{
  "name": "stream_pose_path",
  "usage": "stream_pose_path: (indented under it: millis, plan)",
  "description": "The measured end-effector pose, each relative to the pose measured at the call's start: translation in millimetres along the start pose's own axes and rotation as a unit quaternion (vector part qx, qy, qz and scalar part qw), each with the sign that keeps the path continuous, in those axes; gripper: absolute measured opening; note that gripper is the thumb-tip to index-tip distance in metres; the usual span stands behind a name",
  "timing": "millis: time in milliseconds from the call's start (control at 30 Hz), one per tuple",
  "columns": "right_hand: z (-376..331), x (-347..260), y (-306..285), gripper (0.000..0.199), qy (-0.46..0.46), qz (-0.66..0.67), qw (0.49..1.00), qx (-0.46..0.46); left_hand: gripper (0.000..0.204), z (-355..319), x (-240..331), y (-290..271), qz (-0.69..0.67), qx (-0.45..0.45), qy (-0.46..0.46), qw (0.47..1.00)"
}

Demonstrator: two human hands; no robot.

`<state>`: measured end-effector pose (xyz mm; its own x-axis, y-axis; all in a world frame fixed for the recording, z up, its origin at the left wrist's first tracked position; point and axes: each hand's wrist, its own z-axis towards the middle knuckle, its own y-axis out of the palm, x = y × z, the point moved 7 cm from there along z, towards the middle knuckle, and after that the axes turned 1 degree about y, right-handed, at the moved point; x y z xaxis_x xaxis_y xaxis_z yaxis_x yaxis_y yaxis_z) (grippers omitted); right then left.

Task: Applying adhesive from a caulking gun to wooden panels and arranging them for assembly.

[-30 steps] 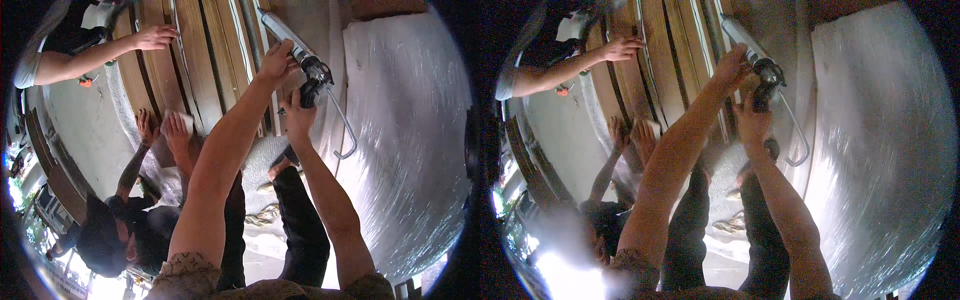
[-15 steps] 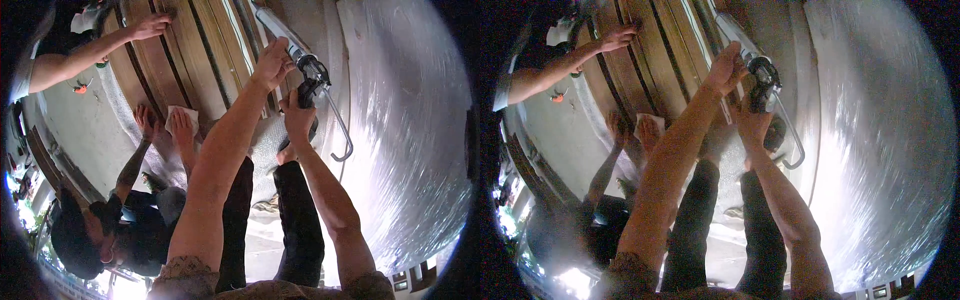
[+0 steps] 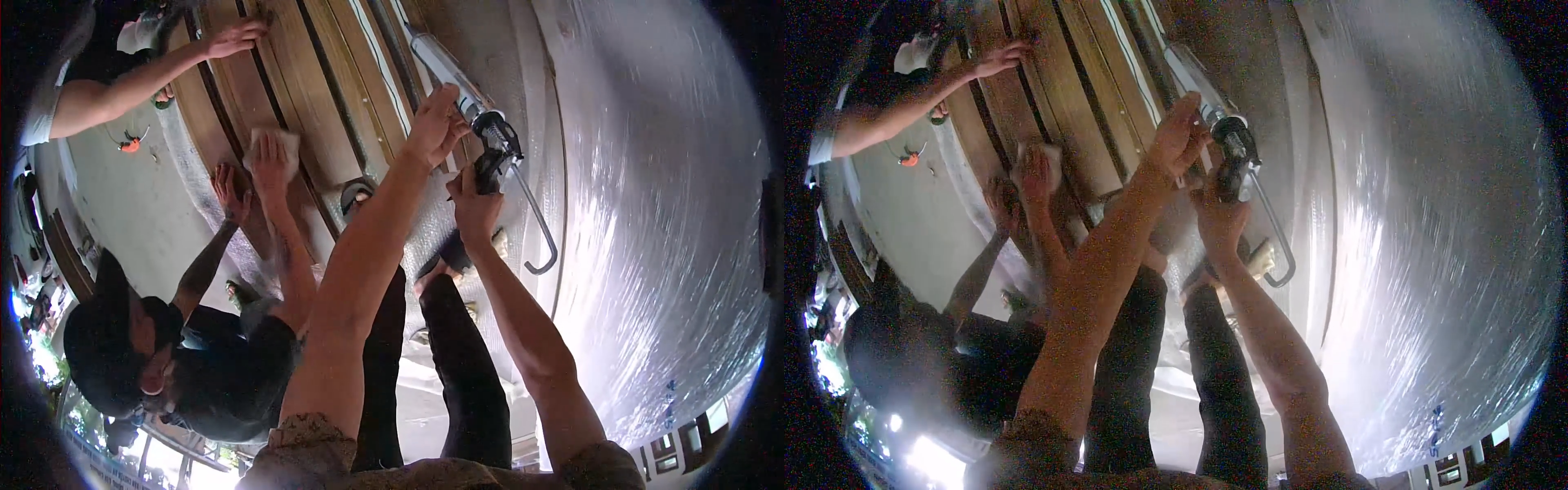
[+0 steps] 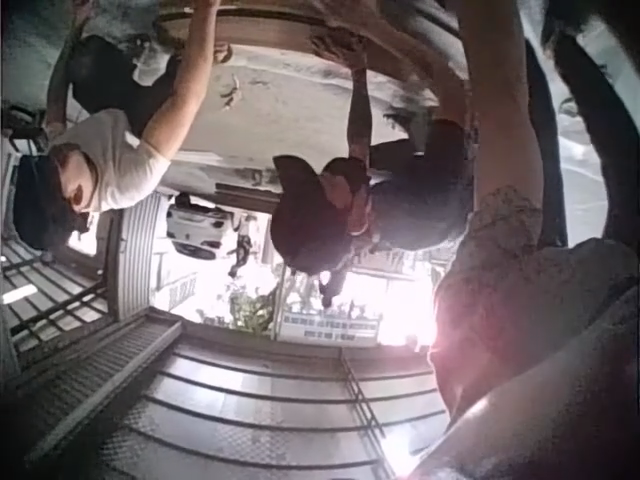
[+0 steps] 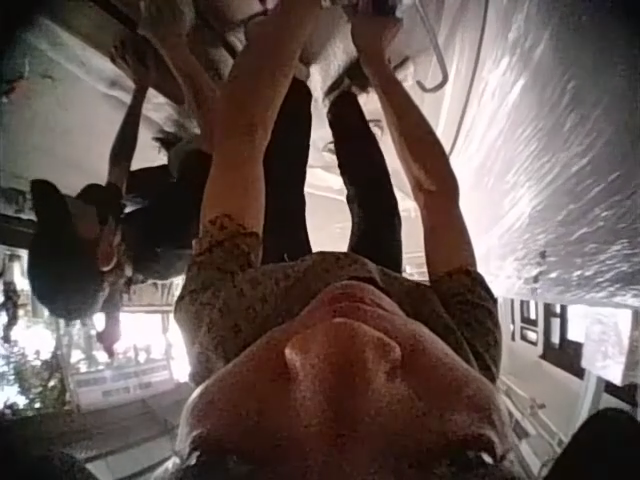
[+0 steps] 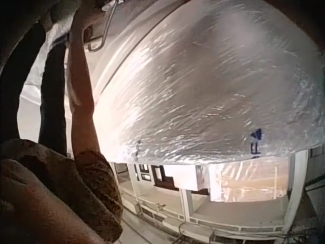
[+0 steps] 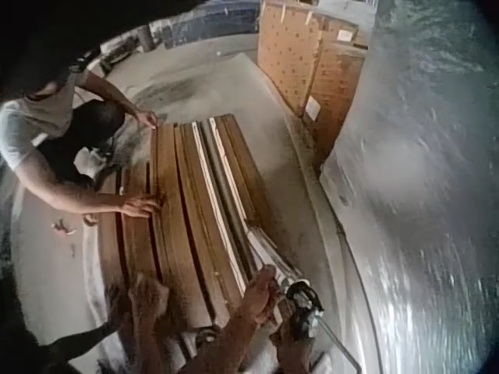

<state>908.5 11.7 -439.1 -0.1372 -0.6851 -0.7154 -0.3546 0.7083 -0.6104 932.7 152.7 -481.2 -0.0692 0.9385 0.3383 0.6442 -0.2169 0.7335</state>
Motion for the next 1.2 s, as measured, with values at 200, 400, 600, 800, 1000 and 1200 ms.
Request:
stream_pose_path:
  millis: [200,400,600,800,1000,1200]
  plan:
    - [-21.4,16.5,-14.2,0.019,0.017,0.008,0.999,-0.034,0.027,-13.4,-30.0,-13.0,0.031,0.003,-0.032,0.999]
    - [-58.7,31.6,-30.6,0.037,-0.045,-0.125,0.99,-0.056,0.019,-41.8,-57.2,-25.0,0.01,0.076,-0.009,0.997]
    - [-86.7,89.6,-41.9,0.029,0.227,0.1,0.968,-0.035,0.021,-67.0,-84.0,-21.3,0.001,0.03,-0.035,0.999]
    - [-103.5,53.6,-66.7,0.025,0.216,0.013,0.974,-0.059,0.023,-90.8,-93.7,-18.8,-0.021,-0.038,-0.031,0.999]
    - [-118.9,55.3,-87.5,0.019,0.176,0.1,0.979,0.0,0.024,-113.1,-115.8,-13.7,-0.048,-0.003,-0.067,0.997]
    - [-146.2,95.8,-85.3,0.017,0.216,0.174,0.961,-0.005,0.023,-118.9,-145.1,-37.9,-0.064,0.013,-0.096,0.993]
